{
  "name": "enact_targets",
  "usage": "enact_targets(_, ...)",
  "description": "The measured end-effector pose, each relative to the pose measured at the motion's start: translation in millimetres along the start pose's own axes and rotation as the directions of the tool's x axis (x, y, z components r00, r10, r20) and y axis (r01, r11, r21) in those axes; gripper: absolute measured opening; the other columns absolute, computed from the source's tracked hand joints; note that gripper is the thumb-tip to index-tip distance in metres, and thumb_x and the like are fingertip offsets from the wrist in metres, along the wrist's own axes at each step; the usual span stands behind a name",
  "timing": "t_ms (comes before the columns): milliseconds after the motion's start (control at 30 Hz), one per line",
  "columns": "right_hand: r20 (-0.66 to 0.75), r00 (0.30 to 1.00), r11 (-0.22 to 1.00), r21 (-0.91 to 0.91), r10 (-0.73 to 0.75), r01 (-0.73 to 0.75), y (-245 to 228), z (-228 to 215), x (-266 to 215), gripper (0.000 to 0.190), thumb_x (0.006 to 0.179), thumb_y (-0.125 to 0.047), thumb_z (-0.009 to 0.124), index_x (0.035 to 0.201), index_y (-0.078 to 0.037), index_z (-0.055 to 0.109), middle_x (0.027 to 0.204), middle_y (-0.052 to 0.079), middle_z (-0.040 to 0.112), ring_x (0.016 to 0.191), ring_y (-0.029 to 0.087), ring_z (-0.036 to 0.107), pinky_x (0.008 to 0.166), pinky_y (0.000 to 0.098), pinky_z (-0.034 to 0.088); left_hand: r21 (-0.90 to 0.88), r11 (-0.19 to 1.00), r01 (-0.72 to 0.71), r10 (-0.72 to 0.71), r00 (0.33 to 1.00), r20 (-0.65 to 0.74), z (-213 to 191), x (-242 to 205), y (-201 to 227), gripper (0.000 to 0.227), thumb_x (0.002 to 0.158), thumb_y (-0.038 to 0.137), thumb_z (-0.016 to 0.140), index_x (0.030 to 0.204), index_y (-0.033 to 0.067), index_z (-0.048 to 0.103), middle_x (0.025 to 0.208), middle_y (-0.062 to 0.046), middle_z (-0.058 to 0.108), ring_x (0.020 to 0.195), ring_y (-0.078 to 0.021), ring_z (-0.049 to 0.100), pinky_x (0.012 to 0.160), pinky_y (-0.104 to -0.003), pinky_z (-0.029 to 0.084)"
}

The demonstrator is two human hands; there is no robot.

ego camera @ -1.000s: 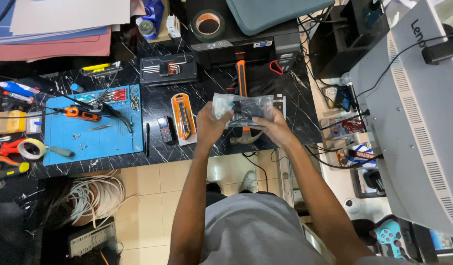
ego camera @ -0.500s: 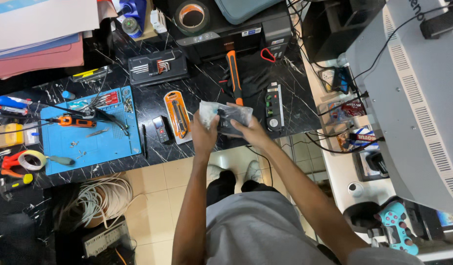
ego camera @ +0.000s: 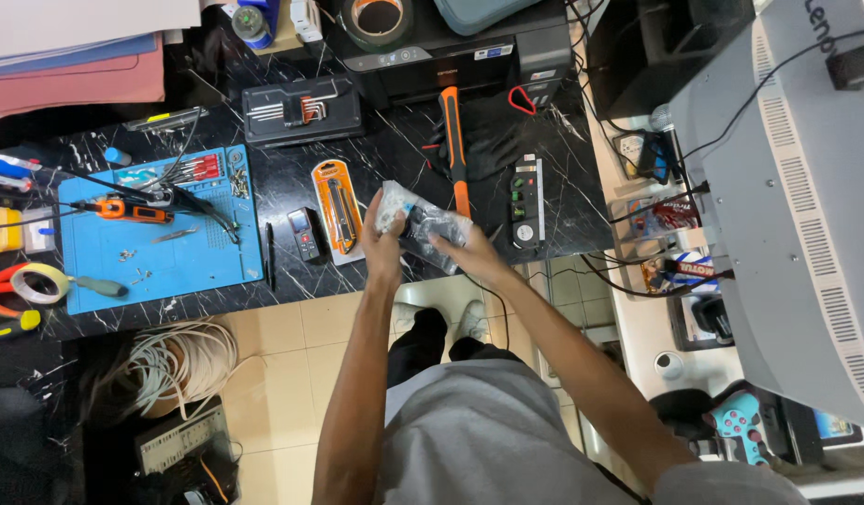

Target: The person organizes a black and yellow tool bag on a cluttered workbench. They place a coiled white cable into the bag, followed by a small plastic-wrapped package and a black pouch. The person then zips the bag closed and places it on the table.

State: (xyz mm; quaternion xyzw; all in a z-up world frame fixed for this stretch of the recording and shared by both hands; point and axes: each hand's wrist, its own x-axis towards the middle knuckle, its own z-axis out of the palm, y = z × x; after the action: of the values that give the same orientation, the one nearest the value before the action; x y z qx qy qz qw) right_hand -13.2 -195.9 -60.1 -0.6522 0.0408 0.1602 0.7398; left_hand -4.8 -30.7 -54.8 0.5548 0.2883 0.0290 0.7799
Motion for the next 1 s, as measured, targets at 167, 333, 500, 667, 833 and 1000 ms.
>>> enact_targets(167,-0.183,0.983,0.991,-0.125,0.028,-0.052,-25.6,-41.4,36.7,0.076,0.11,-0.043,0.084,0.164,0.0,0.051,0.153,0.033,0.067,0.138,0.05,0.071,0.106,0.0577,0.066,0.035,0.999,-0.012,0.015,0.996,-0.087,-7.3,10.1,-0.7,0.045,0.106,0.007,0.083,0.148,0.0236,0.081,0.144,-0.027,0.066,0.121,-0.0319,0.073,0.087,-0.043,0.073)
enact_targets(333,-0.391,0.879,0.955,0.006,0.274,-0.295,-43.0,-58.6,107.4,0.099,0.121,-0.045,0.067,0.177,0.015,0.011,0.17,0.045,0.032,0.151,0.064,0.053,0.107,0.0662,0.067,0.014,1.0,0.0,0.002,0.991,-0.135,-17.3,17.5,3.3,0.042,0.103,0.006,0.086,0.142,0.0216,0.085,0.133,-0.019,0.066,0.106,-0.0264,0.074,0.082,-0.037,0.074)
enact_targets(500,-0.537,0.73,0.89,0.092,0.423,-0.447,-60.0,-51.6,176.6,0.146,0.104,-0.079,0.078,0.174,0.002,-0.022,0.15,0.04,0.061,0.131,0.059,0.074,0.096,0.0921,0.055,0.027,0.999,0.027,-0.024,0.991,-0.135,-26.7,18.3,10.7,0.03,0.102,0.018,0.091,0.132,0.019,0.091,0.137,-0.017,0.064,0.119,-0.029,0.074,0.095,-0.049,0.07)
enact_targets(667,-0.634,0.676,0.84,-0.074,0.376,-0.537,-56.9,-49.5,190.3,0.135,0.094,-0.071,0.093,0.17,0.005,0.011,0.155,0.039,0.055,0.131,0.057,0.07,0.083,0.0778,0.07,-0.12,0.973,0.197,-0.206,0.976,-0.069,-37.6,16.1,19.4,0.062,0.109,0.066,0.072,0.14,0.0143,0.086,0.134,-0.025,0.078,0.114,-0.033,0.081,0.095,-0.054,0.069)
enact_targets(833,-0.717,0.694,0.764,-0.414,0.06,-0.494,-44.2,-53.8,189.1,0.065,0.081,-0.059,0.096,0.129,-0.016,0.083,0.125,0.016,0.084,0.121,0.038,0.082,0.088,0.0536,0.072,0.015,0.984,0.178,-0.177,0.982,-0.059,-45.2,18.9,26.7,0.034,0.113,0.034,0.078,0.142,0.018,0.086,0.151,-0.024,0.072,0.129,-0.038,0.077,0.103,-0.061,0.066)
enact_targets(1000,-0.498,0.723,0.729,-0.684,-0.479,0.012,-46.7,-50.1,167.7,0.031,0.101,-0.002,0.081,0.124,-0.007,0.061,0.11,0.027,0.076,0.114,0.054,0.077,0.092,0.0711,0.061,-0.045,0.988,0.145,-0.146,0.989,-0.032,-38.1,27.4,27.9,0.033,0.111,0.02,0.079,0.144,0.0173,0.085,0.143,-0.028,0.075,0.117,-0.035,0.081,0.093,-0.053,0.071)
